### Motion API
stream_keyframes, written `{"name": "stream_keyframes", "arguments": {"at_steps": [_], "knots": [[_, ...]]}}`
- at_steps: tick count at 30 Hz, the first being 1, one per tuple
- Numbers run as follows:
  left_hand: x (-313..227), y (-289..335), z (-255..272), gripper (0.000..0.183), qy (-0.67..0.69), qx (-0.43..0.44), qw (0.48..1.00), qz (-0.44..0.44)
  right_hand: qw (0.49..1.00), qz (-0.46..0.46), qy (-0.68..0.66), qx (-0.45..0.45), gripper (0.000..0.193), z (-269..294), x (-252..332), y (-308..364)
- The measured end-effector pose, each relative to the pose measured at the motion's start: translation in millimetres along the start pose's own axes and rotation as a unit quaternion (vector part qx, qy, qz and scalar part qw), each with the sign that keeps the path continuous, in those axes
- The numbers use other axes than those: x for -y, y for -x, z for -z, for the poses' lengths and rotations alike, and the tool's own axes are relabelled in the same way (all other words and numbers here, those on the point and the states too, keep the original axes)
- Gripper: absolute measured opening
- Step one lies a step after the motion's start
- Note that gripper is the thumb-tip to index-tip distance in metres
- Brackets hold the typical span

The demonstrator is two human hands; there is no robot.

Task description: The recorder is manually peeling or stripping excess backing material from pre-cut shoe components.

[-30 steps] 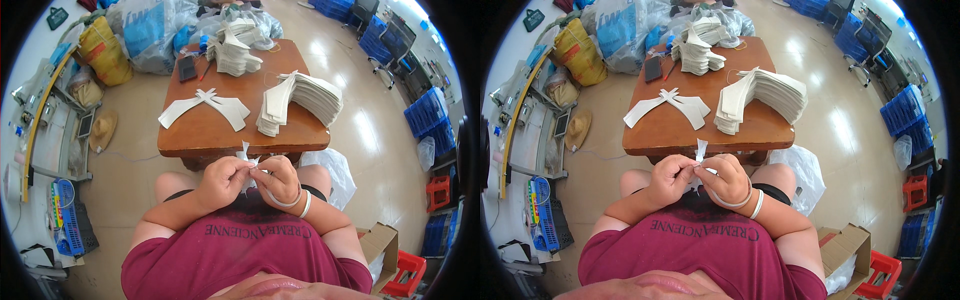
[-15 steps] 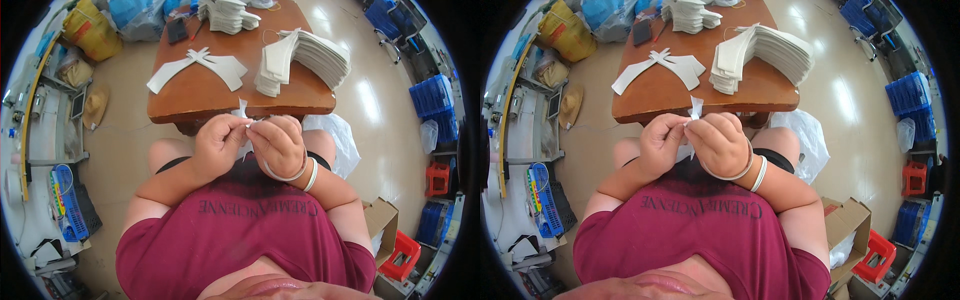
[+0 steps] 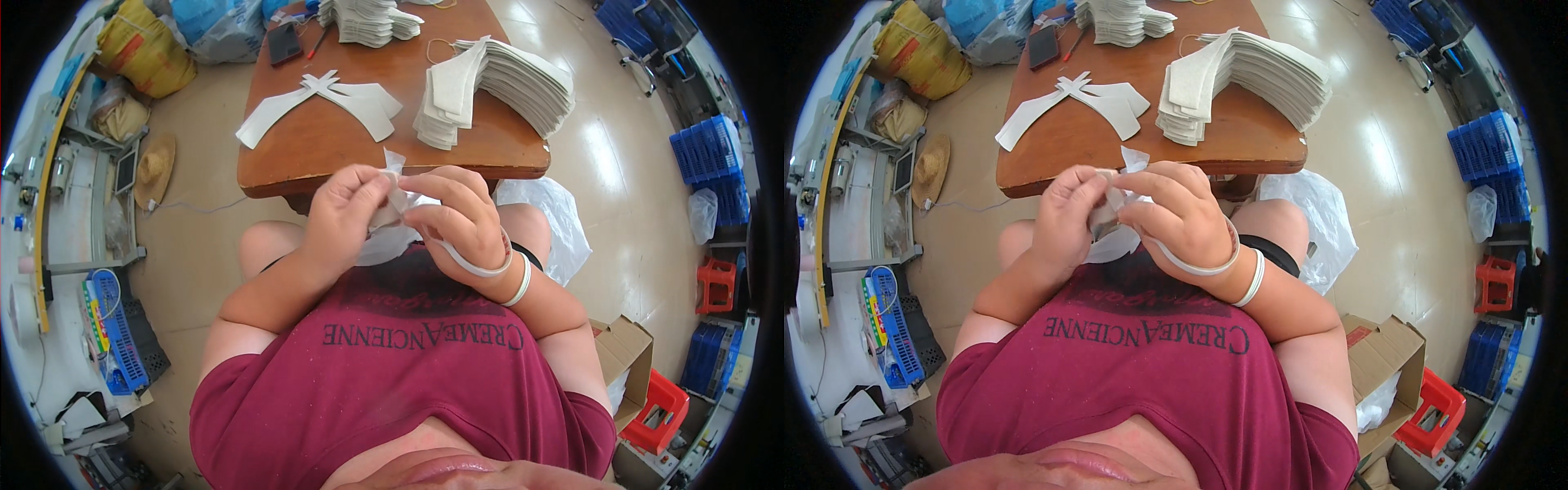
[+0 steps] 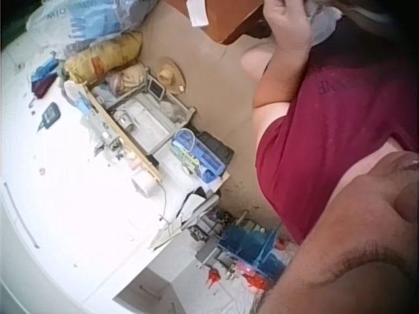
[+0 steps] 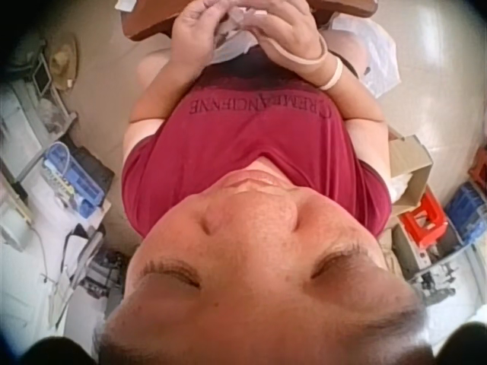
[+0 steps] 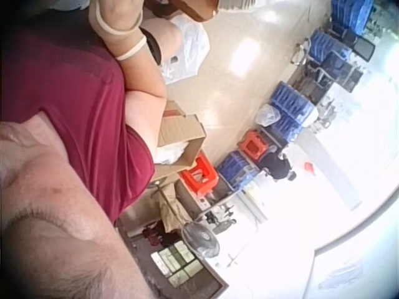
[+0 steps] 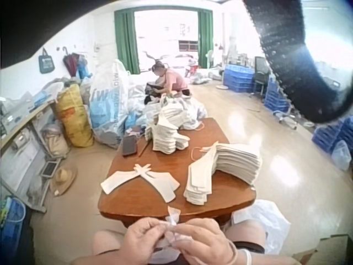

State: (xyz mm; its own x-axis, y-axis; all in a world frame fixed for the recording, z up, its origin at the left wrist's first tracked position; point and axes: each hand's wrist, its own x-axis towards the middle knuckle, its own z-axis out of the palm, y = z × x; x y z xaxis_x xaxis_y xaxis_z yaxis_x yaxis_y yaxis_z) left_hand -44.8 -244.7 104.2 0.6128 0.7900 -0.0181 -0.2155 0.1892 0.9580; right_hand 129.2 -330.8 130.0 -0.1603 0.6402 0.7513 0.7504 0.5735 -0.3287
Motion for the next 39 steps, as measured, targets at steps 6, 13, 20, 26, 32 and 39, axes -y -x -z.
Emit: {"name": "stream_keyframes", "arguments": {"at_steps": [6, 13, 20, 26, 32, 39], "knots": [[-8.1, -26.9, 12.1, 0.016, 0.035, -0.116, 0.992, -0.021, 0.983, 0.143, -0.079, 0.082, 0.016, 6.7, 0.4, 7.6], [-15.7, -27.2, 20.7, 0.018, -0.008, -0.064, 0.997, -0.031, 0.992, 0.096, -0.077, 0.027, 0.021, 0.5, -2.1, 1.9], [-16.1, -7.0, 3.7, 0.034, -0.091, 0.081, 0.991, -0.054, 0.981, -0.084, -0.172, 0.009, 0.032, -5.1, -7.1, -2.5], [-8.9, -3.8, 2.3, 0.040, -0.106, 0.123, 0.983, -0.089, 0.991, -0.071, -0.109, -0.004, 0.029, -2.1, -5.5, -4.1], [-14.7, -3.2, 5.9, 0.038, -0.080, 0.137, 0.986, -0.051, 0.996, -0.003, -0.088, -0.020, 0.033, -3.6, -10.1, -0.9], [-17.0, -12.5, 5.8, 0.035, -0.034, 0.038, 0.998, -0.039, 0.995, 0.040, -0.087, 0.009, 0.037, -0.5, -7.0, -2.2]]}}
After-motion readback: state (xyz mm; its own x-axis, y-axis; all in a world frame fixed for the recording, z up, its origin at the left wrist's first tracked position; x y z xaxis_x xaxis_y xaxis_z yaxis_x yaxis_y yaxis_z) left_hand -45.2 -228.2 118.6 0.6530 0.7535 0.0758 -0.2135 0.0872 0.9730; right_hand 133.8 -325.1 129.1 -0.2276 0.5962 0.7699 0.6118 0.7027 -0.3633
